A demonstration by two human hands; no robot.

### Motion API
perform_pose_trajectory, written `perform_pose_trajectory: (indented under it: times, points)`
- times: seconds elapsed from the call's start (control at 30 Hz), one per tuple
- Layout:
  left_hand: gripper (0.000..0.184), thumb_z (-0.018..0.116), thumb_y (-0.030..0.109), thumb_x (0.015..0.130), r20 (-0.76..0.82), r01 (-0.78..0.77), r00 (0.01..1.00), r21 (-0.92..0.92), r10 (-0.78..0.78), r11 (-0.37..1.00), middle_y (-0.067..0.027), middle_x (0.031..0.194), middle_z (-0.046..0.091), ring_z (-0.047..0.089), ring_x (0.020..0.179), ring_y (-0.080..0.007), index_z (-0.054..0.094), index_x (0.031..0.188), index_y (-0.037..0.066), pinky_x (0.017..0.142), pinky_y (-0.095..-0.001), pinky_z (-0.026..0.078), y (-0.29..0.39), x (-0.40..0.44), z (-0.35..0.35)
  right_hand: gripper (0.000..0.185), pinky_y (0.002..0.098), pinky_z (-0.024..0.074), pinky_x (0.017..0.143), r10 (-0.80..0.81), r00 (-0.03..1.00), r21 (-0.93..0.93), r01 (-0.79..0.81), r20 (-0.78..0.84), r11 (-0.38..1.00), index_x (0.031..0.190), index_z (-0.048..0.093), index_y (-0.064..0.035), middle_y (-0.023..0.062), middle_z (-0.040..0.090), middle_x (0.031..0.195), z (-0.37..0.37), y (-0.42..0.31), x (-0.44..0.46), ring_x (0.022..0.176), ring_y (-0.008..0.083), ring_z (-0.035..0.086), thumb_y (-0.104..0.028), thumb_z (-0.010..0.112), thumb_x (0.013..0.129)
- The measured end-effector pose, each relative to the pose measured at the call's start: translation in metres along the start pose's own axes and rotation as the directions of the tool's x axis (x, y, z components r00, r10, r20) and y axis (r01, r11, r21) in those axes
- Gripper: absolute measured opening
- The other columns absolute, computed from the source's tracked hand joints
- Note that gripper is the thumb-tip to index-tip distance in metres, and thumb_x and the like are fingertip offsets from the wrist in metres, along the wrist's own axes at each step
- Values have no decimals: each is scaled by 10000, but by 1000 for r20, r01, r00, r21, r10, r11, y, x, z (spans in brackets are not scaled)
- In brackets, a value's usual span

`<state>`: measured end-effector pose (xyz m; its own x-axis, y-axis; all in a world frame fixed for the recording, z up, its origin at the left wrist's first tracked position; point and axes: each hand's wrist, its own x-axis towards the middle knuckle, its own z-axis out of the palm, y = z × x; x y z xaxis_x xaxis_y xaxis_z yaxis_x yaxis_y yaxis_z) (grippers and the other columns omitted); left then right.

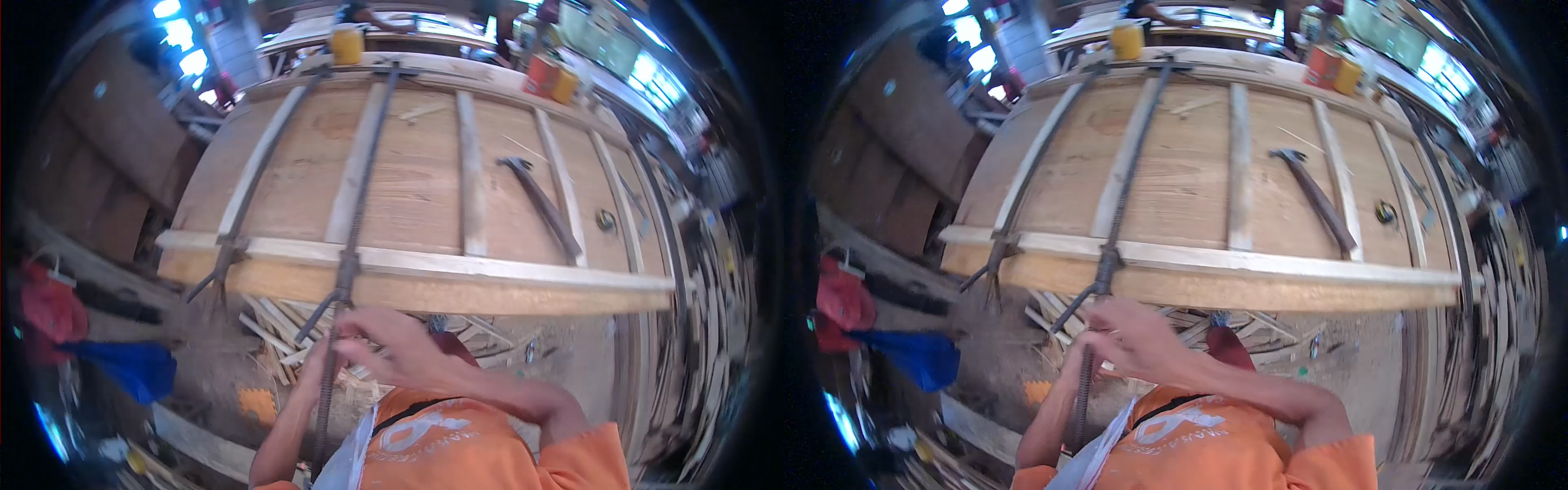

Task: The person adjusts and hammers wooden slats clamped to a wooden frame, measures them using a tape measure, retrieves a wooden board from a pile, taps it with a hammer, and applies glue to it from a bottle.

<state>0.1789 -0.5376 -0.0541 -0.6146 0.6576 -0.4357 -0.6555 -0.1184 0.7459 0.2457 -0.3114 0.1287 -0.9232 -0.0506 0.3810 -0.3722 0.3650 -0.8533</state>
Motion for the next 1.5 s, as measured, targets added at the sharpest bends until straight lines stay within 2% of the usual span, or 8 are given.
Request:
perform_pose_trajectory:
  times: [0.1,0.2,0.27,0.4,0.67,0.8,0.87,1.5]
  points:
    - [476,455,423,1129,-142,-39,989,-49,32,998,-72,1133,698,661,988,-187,610,1311,12,880,-357,511,21,1,40,365,480,535,860,-485,874,-128,481,-3,867,1222,634,0,175,645,1090,36,4,66,973,386,643,-310,646,1030]
    - [411,486,383,1117,-13,-125,992,-61,124,990,-59,1102,682,649,949,-180,623,1272,28,863,-364,511,12,19,47,482,523,531,845,-400,868,-302,482,294,823,1095,679,43,223,676,1033,66,35,93,966,422,659,-410,515,1084]
    - [368,507,357,1109,27,-159,987,-64,161,985,-51,1081,672,640,924,-175,631,1246,39,852,-369,510,8,30,52,655,563,538,838,59,658,-209,152,750,966,918,704,91,281,687,889,61,30,102,908,477,671,-460,405,1110]
    - [281,548,303,1093,77,-229,970,-56,232,972,-34,1041,651,623,873,-166,648,1193,60,829,-378,510,-2,50,58,753,582,551,831,-133,707,-39,222,695,974,784,690,107,301,660,747,67,30,103,829,514,670,-475,354,1122]
    - [205,547,295,1114,-49,-205,979,-269,199,941,54,801,455,398,677,-75,569,1065,97,638,-279,396,-22,46,48,874,474,600,797,30,416,-59,55,909,997,738,730,26,140,725,694,106,3,164,713,313,726,-584,232,1118]
    - [306,576,337,1092,120,-114,977,-417,179,902,44,727,513,499,664,-87,618,950,70,628,-303,432,-27,57,35,898,546,554,826,60,211,-66,18,976,998,661,665,41,215,674,677,94,10,141,757,405,697,-636,275,1104]
    - [314,570,341,1095,117,-122,976,-395,181,911,41,733,519,505,671,-93,619,951,66,632,-306,436,-23,55,31,819,569,537,818,-62,501,-121,325,863,938,741,670,54,242,666,704,91,26,117,781,462,681,-588,322,1113]
    - [402,511,373,1125,90,-53,994,-60,58,997,4,793,576,554,733,-144,629,958,27,675,-331,471,5,49,15,353,451,378,862,-72,892,79,41,446,996,804,674,-61,100,641,760,65,38,85,809,312,609,-274,576,1067]
